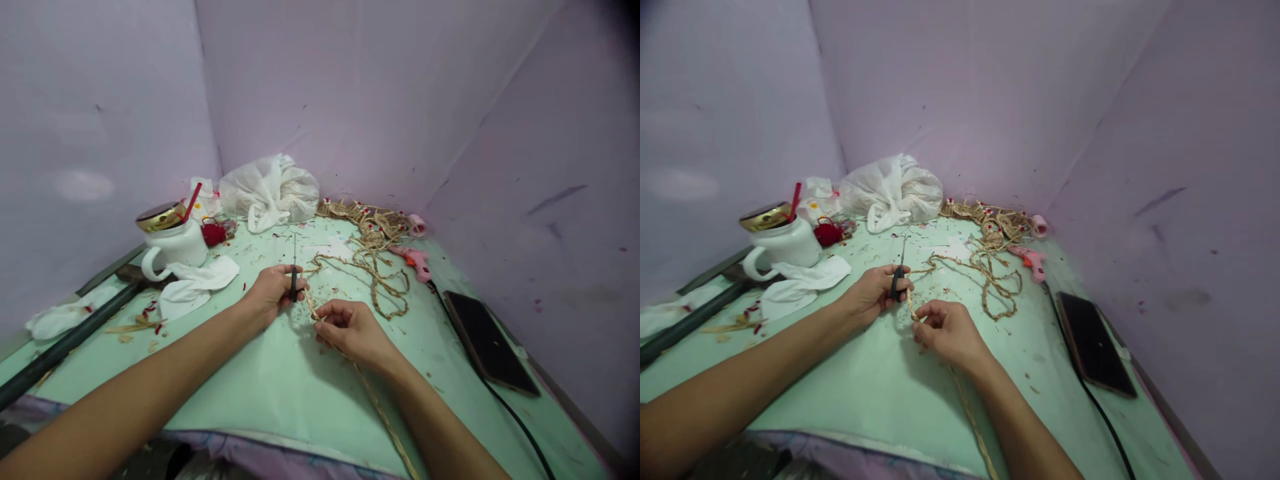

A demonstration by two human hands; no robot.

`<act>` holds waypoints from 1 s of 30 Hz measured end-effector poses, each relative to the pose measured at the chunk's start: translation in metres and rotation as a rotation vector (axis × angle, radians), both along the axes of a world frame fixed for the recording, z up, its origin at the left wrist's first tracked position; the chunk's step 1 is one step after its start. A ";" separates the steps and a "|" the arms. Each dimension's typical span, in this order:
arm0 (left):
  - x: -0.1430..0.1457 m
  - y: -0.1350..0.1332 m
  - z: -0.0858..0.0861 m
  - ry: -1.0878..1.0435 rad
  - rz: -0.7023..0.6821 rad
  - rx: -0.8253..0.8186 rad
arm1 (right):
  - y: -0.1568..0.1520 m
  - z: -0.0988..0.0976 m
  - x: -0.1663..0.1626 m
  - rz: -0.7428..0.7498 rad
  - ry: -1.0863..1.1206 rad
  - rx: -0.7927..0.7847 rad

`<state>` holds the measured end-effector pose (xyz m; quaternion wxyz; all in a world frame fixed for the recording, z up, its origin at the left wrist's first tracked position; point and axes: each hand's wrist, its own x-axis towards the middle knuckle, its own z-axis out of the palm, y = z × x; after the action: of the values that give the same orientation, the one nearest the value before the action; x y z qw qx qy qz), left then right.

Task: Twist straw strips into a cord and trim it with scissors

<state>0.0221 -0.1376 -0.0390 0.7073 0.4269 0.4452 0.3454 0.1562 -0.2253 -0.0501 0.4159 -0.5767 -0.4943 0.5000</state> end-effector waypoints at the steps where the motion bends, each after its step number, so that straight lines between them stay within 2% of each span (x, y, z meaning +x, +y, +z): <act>1: 0.000 0.001 -0.001 -0.017 0.005 0.011 | 0.000 0.000 -0.001 0.017 0.040 -0.032; 8: 0.000 -0.001 -0.008 -0.164 -0.102 0.187 | 0.003 0.003 -0.001 -0.055 0.417 -0.134; 10: 0.002 -0.003 -0.009 -0.189 -0.108 0.210 | 0.003 0.003 -0.002 -0.090 0.413 -0.114; 13: 0.005 -0.004 -0.010 -0.160 -0.101 0.218 | 0.004 0.004 -0.003 -0.215 0.260 -0.005; 15: 0.005 -0.004 -0.009 -0.044 -0.107 0.258 | 0.006 0.004 0.001 -0.333 0.165 0.045; 17: 0.001 -0.004 -0.006 0.127 -0.149 0.392 | 0.008 0.004 0.007 -0.424 0.131 0.051; 22: -0.017 -0.007 0.005 0.729 -0.340 1.093 | 0.012 0.007 0.021 -0.499 0.033 0.133; 24: -0.022 -0.007 0.006 0.909 -0.396 1.272 | 0.011 0.009 0.023 -0.500 -0.043 0.169; 30: -0.025 -0.002 -0.001 1.107 -0.443 1.481 | 0.010 0.013 0.023 -0.497 -0.114 0.166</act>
<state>-0.0030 -0.1400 -0.0395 -0.0050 0.9445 0.2940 0.1463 0.1793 -0.2151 -0.0366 0.5433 -0.6716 -0.3996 0.3068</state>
